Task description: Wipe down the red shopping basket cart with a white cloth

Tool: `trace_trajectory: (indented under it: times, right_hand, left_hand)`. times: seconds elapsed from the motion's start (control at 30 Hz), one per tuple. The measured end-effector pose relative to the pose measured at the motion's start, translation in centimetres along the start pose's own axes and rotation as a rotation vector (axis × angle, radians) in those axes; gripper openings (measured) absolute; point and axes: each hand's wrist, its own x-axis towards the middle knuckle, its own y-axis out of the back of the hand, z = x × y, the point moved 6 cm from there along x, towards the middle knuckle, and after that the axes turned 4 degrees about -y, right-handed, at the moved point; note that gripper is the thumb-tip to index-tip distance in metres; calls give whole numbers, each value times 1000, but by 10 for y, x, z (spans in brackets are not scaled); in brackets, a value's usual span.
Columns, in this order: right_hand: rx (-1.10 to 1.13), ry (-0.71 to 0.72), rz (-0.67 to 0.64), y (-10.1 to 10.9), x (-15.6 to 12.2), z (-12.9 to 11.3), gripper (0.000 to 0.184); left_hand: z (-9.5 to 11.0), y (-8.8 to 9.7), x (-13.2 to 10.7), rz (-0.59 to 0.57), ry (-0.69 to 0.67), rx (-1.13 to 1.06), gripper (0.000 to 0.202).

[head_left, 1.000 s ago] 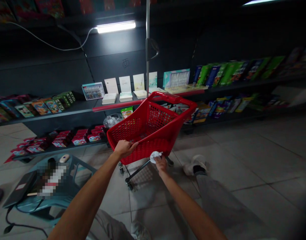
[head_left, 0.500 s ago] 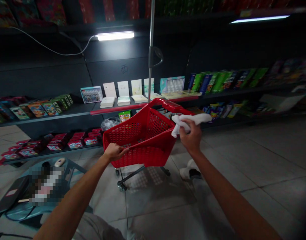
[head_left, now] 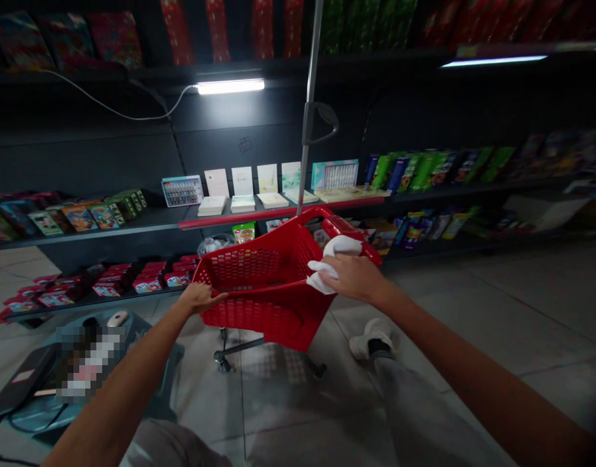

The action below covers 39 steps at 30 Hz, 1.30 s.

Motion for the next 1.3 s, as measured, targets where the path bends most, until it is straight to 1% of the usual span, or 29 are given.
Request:
trace_trajectory:
  times: [0.07, 0.1, 0.17, 0.2, 0.23, 0.37, 0.4, 0.43, 0.47, 0.53, 0.63, 0.7, 0.73, 0.77, 0.8, 0.83, 0.87, 0.9, 0.93, 0.97, 1.0, 1.03, 1.07, 1.13, 1.17, 1.2, 1.3]
  right_hand:
    - [44, 83, -21, 4, -3, -12, 48]
    - [65, 121, -32, 6, -4, -17, 51]
    - [95, 178, -54, 9, -5, -26, 52]
    - [98, 195, -65, 10, -5, -30, 50]
    - [92, 205, -77, 11, -5, -34, 47]
    - [91, 213, -136, 14, 0, -46, 38]
    - [122, 220, -150, 15, 1, -49, 36]
    - [163, 229, -160, 15, 3, -52, 35]
    - [203, 236, -165, 16, 4, -54, 35]
    - [265, 252, -158, 18, 6, -56, 35]
    - [357, 331, -85, 24, -1, -55, 37]
    - [462, 367, 25, 30, -13, -46, 37]
    - [525, 327, 108, 31, -19, -36, 37]
    - [594, 234, 206, 30, -26, -21, 38]
    - [668, 88, 322, 26, -34, -2, 40]
    - [746, -98, 448, 18, -43, 20, 44]
    - [826, -298, 569, 5, -54, 41, 50]
    - [905, -485, 660, -12, -65, 59, 57]
    - [979, -636, 704, -31, -74, 71, 64]
    - [1044, -736, 697, -50, -78, 77, 70]
    - [1101, -772, 641, -68, -78, 77, 73]
    - [1152, -739, 557, -83, -74, 71, 73]
    - [1194, -649, 473, -93, -67, 61, 70]
    - [1250, -405, 368, -99, -52, 32, 63]
    - [1264, -305, 353, -98, -45, 17, 59]
    - [1272, -239, 350, -97, -39, 4, 56]
    - [1293, -169, 339, -94, -22, -26, 49]
  left_hand:
    - [-2, 7, -3, 11, -63, -39, 67]
    - [1, 13, -4, 36, -95, -63, 64]
    - [18, 26, -4, 119, -131, -116, 62]
    - [32, 33, -3, 167, -143, -145, 62]
    - [50, 40, -1, 205, -165, -176, 62]
    - [144, 61, 20, 289, -310, -277, 63]
    - [163, 64, 26, 297, -319, -296, 64]
    - [179, 65, 33, 286, -310, -299, 64]
    - [190, 64, 39, 270, -272, -284, 63]
    - [203, 62, 47, 276, -209, -265, 64]
    - [204, 56, 47, 317, -136, -245, 65]
    - [202, 52, 43, 345, -87, -240, 70]
    - [200, 50, 41, 364, -60, -244, 73]
    - [199, 49, 38, 387, -36, -253, 75]
    - [198, 49, 36, 413, -18, -266, 77]
    - [197, 49, 33, 441, -10, -280, 78]
    - [196, 49, 31, 467, -12, -293, 78]
    - [194, 49, 29, 489, -19, -302, 77]
    - [193, 49, 27, 502, -28, -306, 77]
    - [191, 49, 26, 511, -32, -306, 77]
    - [189, 49, 25, 516, -34, -305, 76]
    - [186, 48, 25, 518, -33, -303, 76]
    - [184, 48, 24, 518, -31, -301, 75]
    - [181, 47, 23, 515, -28, -300, 75]
    - [180, 47, 23, 514, -24, -302, 75]
    - [179, 46, 23, 513, -21, -304, 75]
    - [177, 46, 20, 503, -42, -315, 74]
